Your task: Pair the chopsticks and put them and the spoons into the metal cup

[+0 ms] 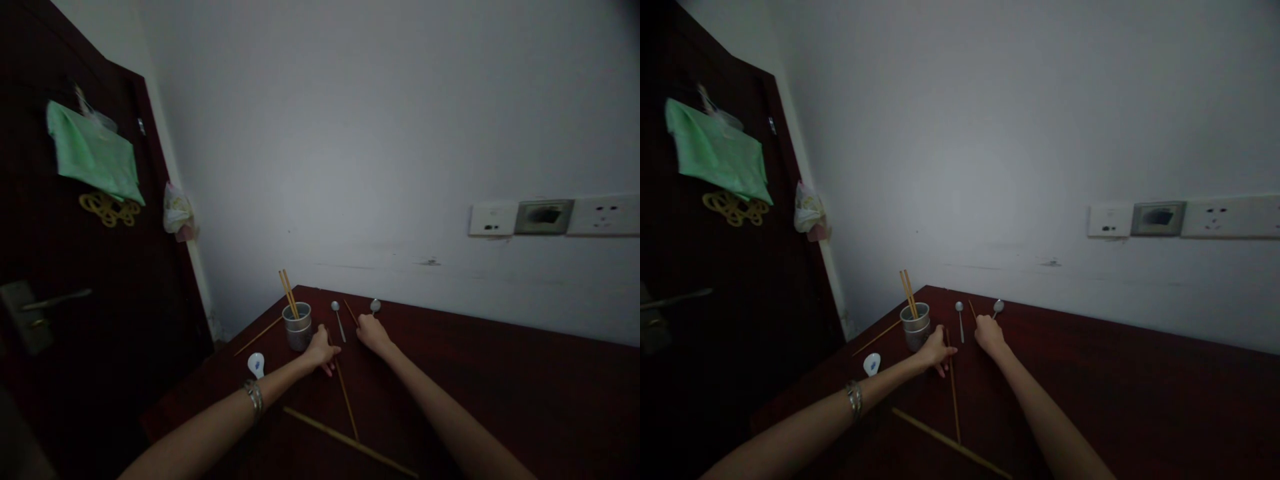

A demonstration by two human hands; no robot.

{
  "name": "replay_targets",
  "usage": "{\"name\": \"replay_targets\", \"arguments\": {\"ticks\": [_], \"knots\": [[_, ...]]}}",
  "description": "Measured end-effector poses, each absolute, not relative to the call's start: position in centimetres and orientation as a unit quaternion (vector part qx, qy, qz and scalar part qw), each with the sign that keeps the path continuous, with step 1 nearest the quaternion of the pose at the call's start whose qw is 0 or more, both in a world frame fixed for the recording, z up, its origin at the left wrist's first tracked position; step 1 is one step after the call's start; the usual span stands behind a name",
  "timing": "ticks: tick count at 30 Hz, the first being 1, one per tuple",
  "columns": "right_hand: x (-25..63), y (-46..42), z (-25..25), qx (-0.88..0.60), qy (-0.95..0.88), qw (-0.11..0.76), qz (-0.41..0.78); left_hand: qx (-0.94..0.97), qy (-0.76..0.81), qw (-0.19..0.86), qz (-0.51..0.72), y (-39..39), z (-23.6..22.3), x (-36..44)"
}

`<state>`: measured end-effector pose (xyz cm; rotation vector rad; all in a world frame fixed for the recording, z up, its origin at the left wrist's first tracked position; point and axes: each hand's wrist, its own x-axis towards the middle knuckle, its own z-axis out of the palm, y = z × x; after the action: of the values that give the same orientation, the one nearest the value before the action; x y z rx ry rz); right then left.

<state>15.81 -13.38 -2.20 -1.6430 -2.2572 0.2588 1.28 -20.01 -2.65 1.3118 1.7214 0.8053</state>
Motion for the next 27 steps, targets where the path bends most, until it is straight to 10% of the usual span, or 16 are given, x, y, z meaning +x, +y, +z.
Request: {"name": "replay_targets", "arguments": {"ticks": [19,27], "knots": [[16.3,-12.3,-0.2,-0.565,-0.813,0.141,0.009,0.701,0.702,-0.006,0.126,-19.8,0.5,2.4],[17.4,-12.5,3.0,-0.528,-0.828,0.19,0.023,0.622,0.634,-0.182,0.421,-18.6,11.7,-5.4]]}}
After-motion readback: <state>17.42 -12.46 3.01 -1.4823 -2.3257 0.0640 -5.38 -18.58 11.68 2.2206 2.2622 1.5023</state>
